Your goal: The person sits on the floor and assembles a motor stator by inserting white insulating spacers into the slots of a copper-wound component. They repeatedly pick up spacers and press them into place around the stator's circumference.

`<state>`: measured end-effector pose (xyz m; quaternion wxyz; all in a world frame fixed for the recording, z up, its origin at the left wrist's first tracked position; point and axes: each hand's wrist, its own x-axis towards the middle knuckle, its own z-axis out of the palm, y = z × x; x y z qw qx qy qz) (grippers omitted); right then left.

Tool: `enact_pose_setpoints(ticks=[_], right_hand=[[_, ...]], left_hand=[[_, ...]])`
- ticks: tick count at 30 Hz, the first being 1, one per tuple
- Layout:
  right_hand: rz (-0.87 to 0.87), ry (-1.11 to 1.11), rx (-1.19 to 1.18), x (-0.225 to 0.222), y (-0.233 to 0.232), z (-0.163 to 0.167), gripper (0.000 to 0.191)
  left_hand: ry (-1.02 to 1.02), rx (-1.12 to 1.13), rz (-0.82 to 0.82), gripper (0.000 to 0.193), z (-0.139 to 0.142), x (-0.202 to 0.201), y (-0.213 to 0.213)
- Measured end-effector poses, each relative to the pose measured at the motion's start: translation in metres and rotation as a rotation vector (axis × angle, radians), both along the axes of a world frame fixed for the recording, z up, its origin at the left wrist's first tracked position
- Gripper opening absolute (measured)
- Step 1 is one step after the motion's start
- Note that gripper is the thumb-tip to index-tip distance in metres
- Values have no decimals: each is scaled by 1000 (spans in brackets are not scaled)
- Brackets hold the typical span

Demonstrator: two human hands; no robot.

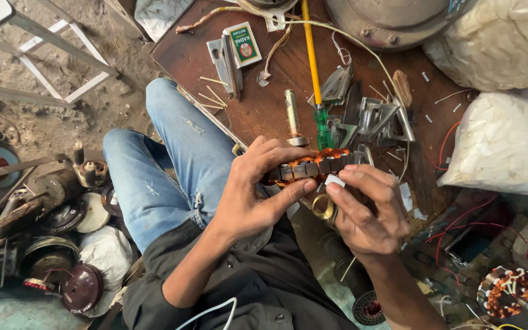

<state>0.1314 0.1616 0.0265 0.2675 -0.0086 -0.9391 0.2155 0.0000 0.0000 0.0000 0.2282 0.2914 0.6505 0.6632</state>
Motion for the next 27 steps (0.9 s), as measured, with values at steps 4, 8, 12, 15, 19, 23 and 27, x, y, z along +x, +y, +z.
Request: enact_pose_setpoints(ticks=[4, 8, 12, 15, 19, 23, 27], right_hand=[[38, -56, 33, 3, 3, 3, 29], [-55, -38, -247, -3, -1, -3, 23], [-59, -123, -403, -8, 2, 10, 20], [-17, -201, -218, -14, 0, 28, 28], [15, -252, -50, -20, -8, 43, 31], [34, -271, 17, -24, -11, 49, 33], [8, -259, 56, -27, -19, 48, 34]], left_hand=[[-11, -12, 6, 39, 1, 1, 1], [-16, -51, 3, 40, 1, 1, 2], [-8, -31, 19, 40, 0, 1, 2], [17, -8, 28, 40, -3, 1, 2], [41, -3, 31, 43, -6, 2, 0], [61, -5, 35, 44, -9, 4, -2], [103, 2, 30, 46, -11, 4, -3]])
